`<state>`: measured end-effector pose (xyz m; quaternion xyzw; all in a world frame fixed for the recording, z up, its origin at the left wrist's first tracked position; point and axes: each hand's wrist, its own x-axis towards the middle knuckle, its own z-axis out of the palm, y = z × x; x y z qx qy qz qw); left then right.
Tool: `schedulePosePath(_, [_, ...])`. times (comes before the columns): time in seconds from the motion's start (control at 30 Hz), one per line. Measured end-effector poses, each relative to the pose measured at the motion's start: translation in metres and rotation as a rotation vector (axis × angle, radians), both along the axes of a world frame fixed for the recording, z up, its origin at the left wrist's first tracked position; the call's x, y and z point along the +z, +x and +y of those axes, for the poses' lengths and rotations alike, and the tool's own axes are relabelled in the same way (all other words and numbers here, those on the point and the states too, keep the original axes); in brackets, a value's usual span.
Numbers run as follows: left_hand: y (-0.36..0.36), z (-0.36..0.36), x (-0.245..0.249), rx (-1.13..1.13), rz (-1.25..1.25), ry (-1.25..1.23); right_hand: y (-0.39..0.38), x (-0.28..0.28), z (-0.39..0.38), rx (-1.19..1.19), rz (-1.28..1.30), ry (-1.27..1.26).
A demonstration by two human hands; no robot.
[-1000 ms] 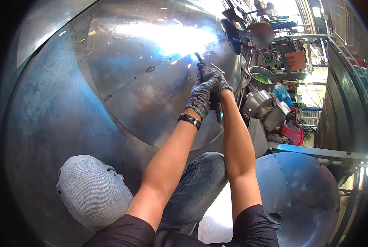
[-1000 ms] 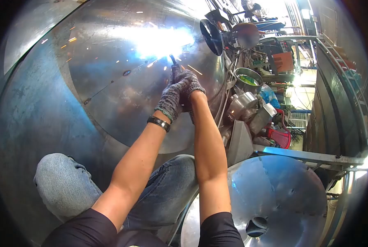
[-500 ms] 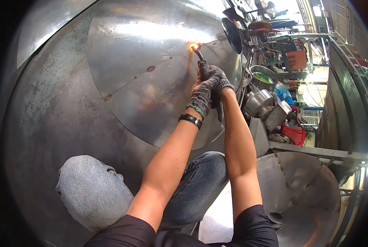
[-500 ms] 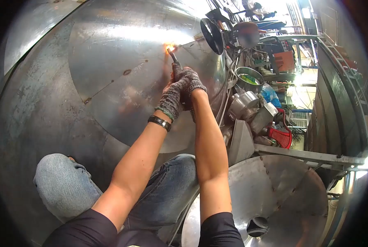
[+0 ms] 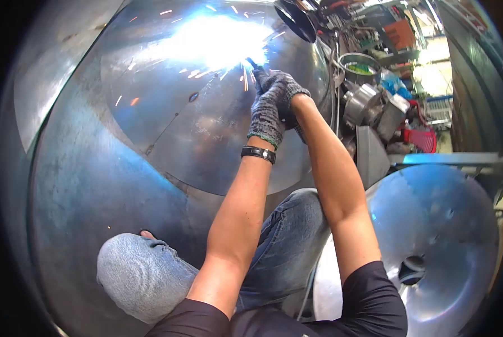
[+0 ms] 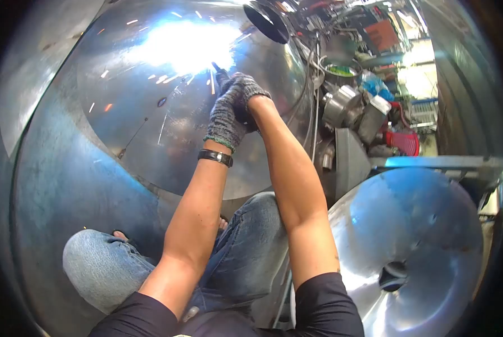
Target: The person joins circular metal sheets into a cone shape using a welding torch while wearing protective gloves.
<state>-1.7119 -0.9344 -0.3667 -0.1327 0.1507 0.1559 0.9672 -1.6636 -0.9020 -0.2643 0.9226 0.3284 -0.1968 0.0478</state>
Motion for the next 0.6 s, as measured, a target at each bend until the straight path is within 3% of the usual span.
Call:
schedulePosePath(0.03, [-0.004, 0.002, 0.010, -0.030, 0.007, 0.027, 0.010, 0.001, 0.000, -0.030, 0.007, 0.027])
schedulePosePath(0.1, [-0.020, -0.003, 0.026, 0.115, 0.033, 0.291, 0.021, -0.006, -0.021, 0.180, -0.097, 0.132])
schedulePosePath(0.17, [-0.012, -0.009, 0.040, 0.194, 0.057, 0.347, 0.013, 0.008, -0.021, -0.134, 0.023, 0.459])
schedulePosePath(0.27, [-0.025, -0.004, 0.055, 0.140, 0.013, 0.516, 0.031, 0.019, -0.031, -0.050, -0.074, 0.494])
schedulePosePath(0.4, [-0.008, -0.013, 0.046, 0.094, -0.041, 0.427, 0.020, 0.027, -0.052, 0.016, 0.038, 0.451])
schedulePosePath(0.43, [-0.014, -0.013, 0.048, 0.103, -0.026, 0.399, 0.037, -0.003, -0.050, 0.003, 0.063, 0.469])
schedulePosePath(0.5, [-0.014, -0.017, 0.032, 0.027, 0.027, 0.329, 0.047, -0.064, -0.049, -0.296, 0.381, 0.725])
schedulePosePath(0.57, [-0.022, -0.026, 0.010, 0.040, 0.004, 0.156, 0.003, -0.025, -0.040, 0.088, 0.212, 0.068])
schedulePosePath(0.6, [-0.022, -0.033, -0.001, 0.110, 0.115, 0.233, -0.002, -0.044, -0.042, 0.131, 0.168, 0.079])
